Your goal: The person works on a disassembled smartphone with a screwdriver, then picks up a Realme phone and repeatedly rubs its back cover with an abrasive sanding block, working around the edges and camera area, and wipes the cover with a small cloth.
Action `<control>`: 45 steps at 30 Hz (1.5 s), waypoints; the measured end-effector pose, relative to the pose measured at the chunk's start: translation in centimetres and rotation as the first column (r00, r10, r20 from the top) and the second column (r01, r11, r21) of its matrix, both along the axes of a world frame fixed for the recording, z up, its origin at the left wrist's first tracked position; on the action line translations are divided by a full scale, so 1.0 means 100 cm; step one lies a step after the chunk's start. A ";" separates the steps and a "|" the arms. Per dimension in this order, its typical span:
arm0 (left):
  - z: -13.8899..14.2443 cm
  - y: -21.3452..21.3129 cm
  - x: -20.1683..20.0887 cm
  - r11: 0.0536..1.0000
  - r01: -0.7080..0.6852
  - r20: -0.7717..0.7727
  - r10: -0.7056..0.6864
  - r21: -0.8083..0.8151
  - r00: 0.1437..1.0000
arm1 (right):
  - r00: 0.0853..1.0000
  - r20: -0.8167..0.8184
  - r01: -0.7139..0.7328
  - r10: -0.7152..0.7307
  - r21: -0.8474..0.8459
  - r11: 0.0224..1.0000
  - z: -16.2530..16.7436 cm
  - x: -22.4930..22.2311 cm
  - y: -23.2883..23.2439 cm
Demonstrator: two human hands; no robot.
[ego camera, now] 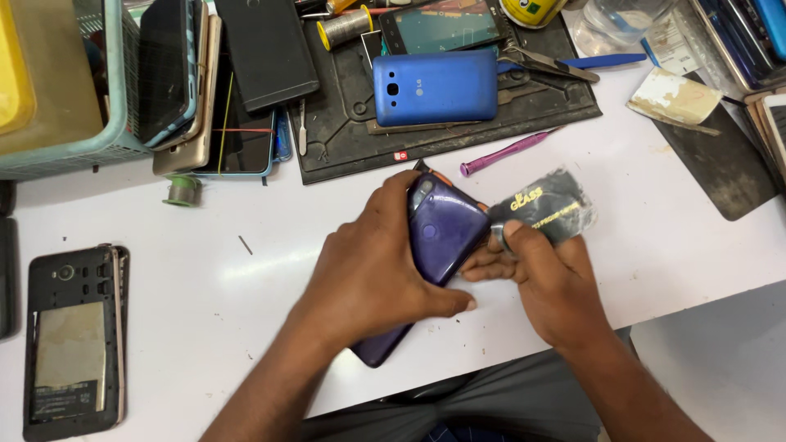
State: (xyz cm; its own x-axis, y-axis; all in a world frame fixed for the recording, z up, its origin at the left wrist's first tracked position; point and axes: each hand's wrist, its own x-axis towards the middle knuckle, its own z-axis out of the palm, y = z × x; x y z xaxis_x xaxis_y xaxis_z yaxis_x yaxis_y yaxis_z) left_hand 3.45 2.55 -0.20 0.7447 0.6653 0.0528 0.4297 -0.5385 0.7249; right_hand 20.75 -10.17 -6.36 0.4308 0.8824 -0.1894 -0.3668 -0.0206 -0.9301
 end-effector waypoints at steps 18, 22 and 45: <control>-0.007 -0.009 0.015 0.992 -0.107 -0.134 0.116 0.070 0.984 | 0.943 0.314 0.114 -0.107 -0.004 0.993 -0.005 -0.005 0.004; -0.004 -0.008 0.015 0.994 -0.059 -0.161 0.073 0.093 0.984 | 0.923 0.375 0.078 -0.087 0.039 0.996 -0.009 -0.005 0.004; 0.002 -0.006 0.016 0.999 -0.038 -0.248 0.043 0.025 0.968 | 0.909 0.396 0.128 -0.129 0.030 0.991 -0.001 -0.008 0.005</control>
State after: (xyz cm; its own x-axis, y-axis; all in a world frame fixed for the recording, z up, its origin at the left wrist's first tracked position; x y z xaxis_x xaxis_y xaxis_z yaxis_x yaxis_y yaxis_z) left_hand 5.05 1.96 -0.04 0.7087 0.6957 -0.1171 0.6165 -0.5300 0.5822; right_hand 19.96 -9.64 -6.49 0.5796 0.8146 0.0228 0.0325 0.0049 -0.9995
